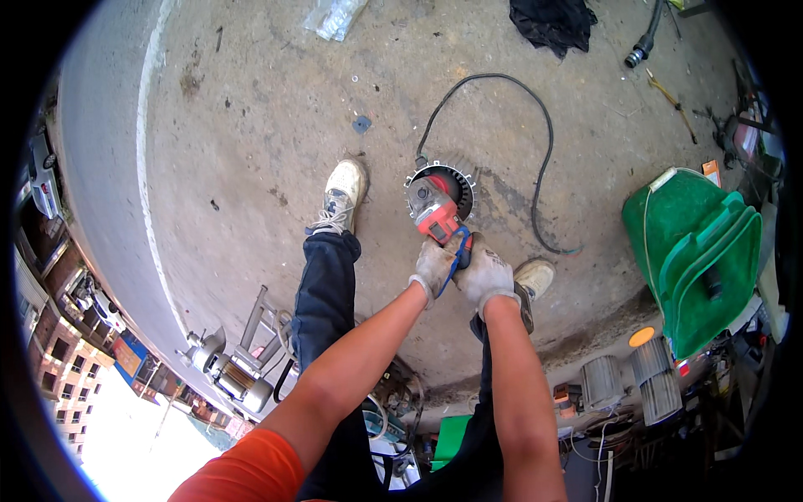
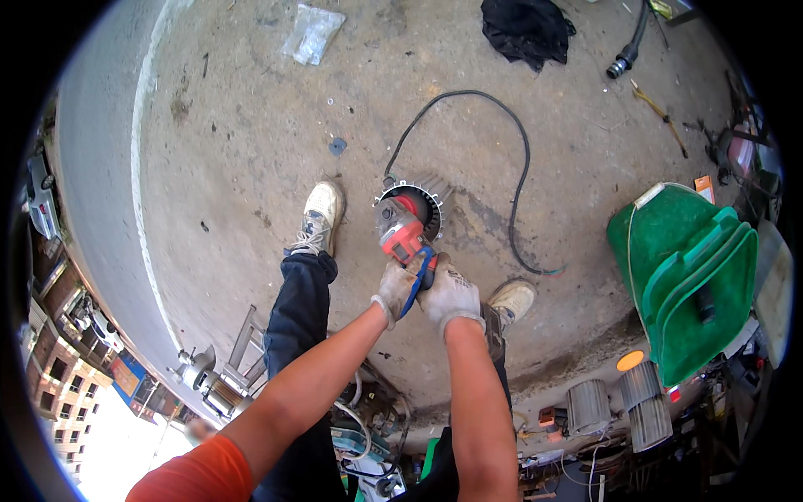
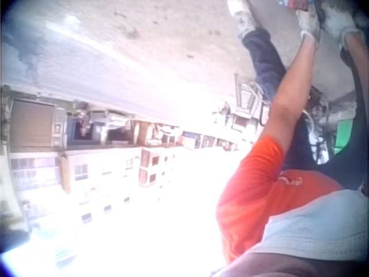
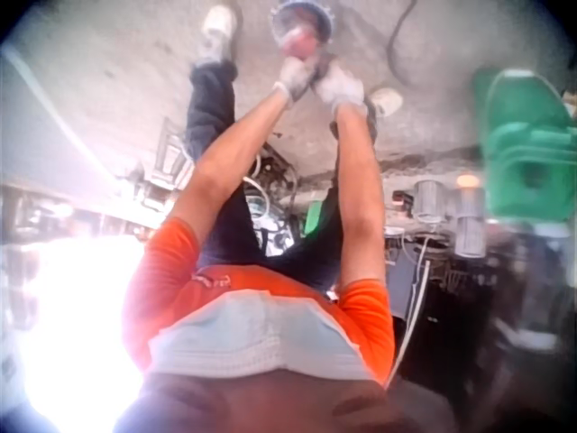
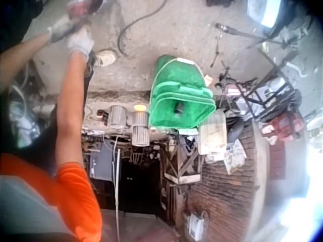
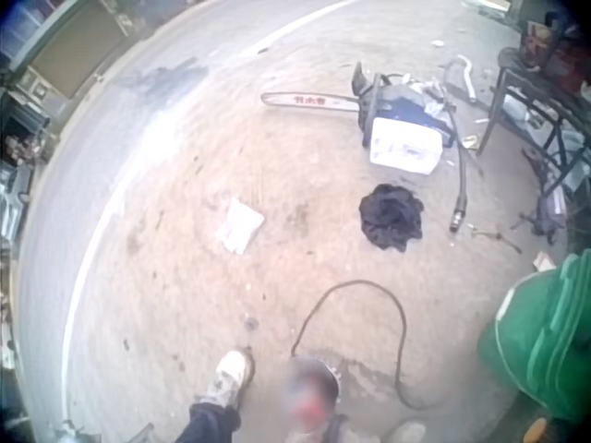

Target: The person puts on a pair of work gloves and uses a handheld angle grinder to smooth the surface of a cylindrical metal part resting on the concrete floor. The person repeatedly grinds the part, pauses to reposition it, and continues the process until the end of the clip.

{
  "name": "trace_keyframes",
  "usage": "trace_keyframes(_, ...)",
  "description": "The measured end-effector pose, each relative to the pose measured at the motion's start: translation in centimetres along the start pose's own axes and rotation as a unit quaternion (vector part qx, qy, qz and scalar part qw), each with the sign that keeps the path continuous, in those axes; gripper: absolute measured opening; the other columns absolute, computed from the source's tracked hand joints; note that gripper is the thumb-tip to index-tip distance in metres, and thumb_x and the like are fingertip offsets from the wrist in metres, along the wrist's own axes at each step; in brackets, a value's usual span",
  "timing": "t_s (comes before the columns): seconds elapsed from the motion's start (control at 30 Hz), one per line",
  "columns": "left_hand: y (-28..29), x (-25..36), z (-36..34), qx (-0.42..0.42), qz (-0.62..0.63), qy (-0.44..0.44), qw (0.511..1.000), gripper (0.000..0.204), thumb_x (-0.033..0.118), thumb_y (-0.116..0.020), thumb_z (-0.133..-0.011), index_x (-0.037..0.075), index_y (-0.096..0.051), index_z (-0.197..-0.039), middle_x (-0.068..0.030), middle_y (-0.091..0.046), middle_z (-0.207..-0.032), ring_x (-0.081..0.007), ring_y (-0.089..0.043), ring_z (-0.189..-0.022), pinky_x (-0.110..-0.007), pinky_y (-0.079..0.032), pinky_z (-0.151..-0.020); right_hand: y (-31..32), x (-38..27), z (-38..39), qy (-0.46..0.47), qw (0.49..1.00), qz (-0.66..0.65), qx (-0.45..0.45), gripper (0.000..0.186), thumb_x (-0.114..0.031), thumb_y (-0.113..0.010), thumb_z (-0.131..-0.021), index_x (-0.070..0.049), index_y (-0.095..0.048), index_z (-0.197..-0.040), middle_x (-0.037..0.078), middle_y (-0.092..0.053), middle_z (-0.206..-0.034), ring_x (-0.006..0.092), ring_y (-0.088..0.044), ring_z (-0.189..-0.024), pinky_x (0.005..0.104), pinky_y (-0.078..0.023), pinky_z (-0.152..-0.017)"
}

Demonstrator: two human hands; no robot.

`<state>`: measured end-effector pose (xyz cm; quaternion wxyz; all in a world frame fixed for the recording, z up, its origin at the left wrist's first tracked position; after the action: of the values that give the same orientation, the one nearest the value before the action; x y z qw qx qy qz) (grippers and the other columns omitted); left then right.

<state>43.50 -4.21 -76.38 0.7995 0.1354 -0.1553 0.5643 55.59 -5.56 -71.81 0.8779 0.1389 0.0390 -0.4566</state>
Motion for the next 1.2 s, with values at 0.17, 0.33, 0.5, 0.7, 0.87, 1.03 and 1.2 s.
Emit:
trace_keyframes(0.17,0.2,-0.4,-1.2,0.018,-0.014,0.002,1.0,0.039,0.038,-0.069,-0.088,0.005,-0.062,-0.107,-0.0066,-0.067,-0.095,-0.0152,-0.06,-0.084,-0.034,-0.05,-0.078,0.3,0.0,-0.6,0.008,1.0,0.019,0.006,0.062,-0.035,-0.064,-0.077,-0.007,-0.042,-0.128,0.021,-0.065,-0.113,0.0362,-0.063,-0.105,0.0444,-0.048,-0.09)
trace_keyframes(0.33,-0.4,0.6,-0.6,0.013,-0.058,-0.009,0.998,0.045,0.042,-0.071,-0.085,0.005,-0.061,-0.109,-0.0102,-0.067,-0.097,-0.0202,-0.062,-0.085,-0.036,-0.05,-0.078,0.0,0.8,-0.3,-0.011,0.999,-0.011,0.028,0.064,-0.037,-0.065,-0.077,-0.007,-0.043,-0.129,0.021,-0.065,-0.114,0.0363,-0.063,-0.105,0.0446,-0.048,-0.09)
trace_keyframes(0.5,0.0,0.0,-0.8,0.019,-0.092,-0.051,0.994,0.05,0.043,-0.072,-0.084,0.005,-0.059,-0.113,-0.0135,-0.067,-0.1,-0.023,-0.064,-0.087,-0.038,-0.05,-0.079,-1.0,1.1,0.3,-0.024,0.997,-0.052,0.045,0.06,-0.036,-0.066,-0.076,-0.01,-0.045,-0.125,0.021,-0.065,-0.113,0.0379,-0.063,-0.104,0.046,-0.048,-0.089)
trace_keyframes(0.7,1.2,0.5,0.7,-0.011,-0.149,-0.022,0.988,0.05,0.042,-0.074,-0.082,0.004,-0.06,-0.112,-0.0147,-0.067,-0.1,-0.0244,-0.065,-0.088,-0.038,-0.051,-0.079,-3.5,0.9,1.5,-0.06,0.991,-0.114,0.04,0.057,-0.035,-0.066,-0.076,-0.011,-0.045,-0.123,0.023,-0.064,-0.112,0.0395,-0.062,-0.103,0.0477,-0.047,-0.089)
trace_keyframes(0.87,1.5,2.4,2.9,-0.048,-0.224,-0.026,0.973,0.048,0.038,-0.075,-0.081,0.004,-0.06,-0.11,-0.0148,-0.068,-0.097,-0.024,-0.066,-0.086,-0.038,-0.052,-0.079,-3.8,0.3,4.1,-0.087,0.982,-0.158,0.052,0.056,-0.037,-0.064,-0.077,-0.011,-0.045,-0.123,0.023,-0.065,-0.111,0.0403,-0.062,-0.104,0.0483,-0.047,-0.089)
trace_keyframes(1.03,2.9,2.6,3.0,-0.066,-0.215,-0.036,0.974,0.046,0.036,-0.075,-0.081,0.004,-0.06,-0.11,-0.0138,-0.068,-0.096,-0.0238,-0.066,-0.086,-0.038,-0.052,-0.079,-5.4,-1.2,5.2,-0.115,0.968,-0.214,0.063,0.056,-0.038,-0.062,-0.078,-0.01,-0.044,-0.123,0.024,-0.065,-0.109,0.0415,-0.061,-0.104,0.0487,-0.046,-0.089)
trace_keyframes(1.2,3.6,1.7,0.1,-0.123,-0.232,-0.039,0.964,0.046,0.036,-0.071,-0.085,0.005,-0.055,-0.115,-0.0109,-0.065,-0.102,-0.0182,-0.061,-0.091,-0.033,-0.049,-0.082,-7.1,-2.2,3.7,-0.131,0.944,-0.278,0.118,0.057,-0.037,-0.063,-0.078,-0.009,-0.044,-0.123,0.025,-0.065,-0.109,0.0429,-0.06,-0.104,0.0494,-0.046,-0.089)
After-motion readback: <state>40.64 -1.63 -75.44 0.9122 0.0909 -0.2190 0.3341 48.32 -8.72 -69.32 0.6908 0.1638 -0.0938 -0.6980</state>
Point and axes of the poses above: each hand's wrist, its own z-axis away from the middle knuckle, its own y-axis out of the back of the hand, x = y × z, the point moved 5 cm from there along -z, towards the middle knuckle
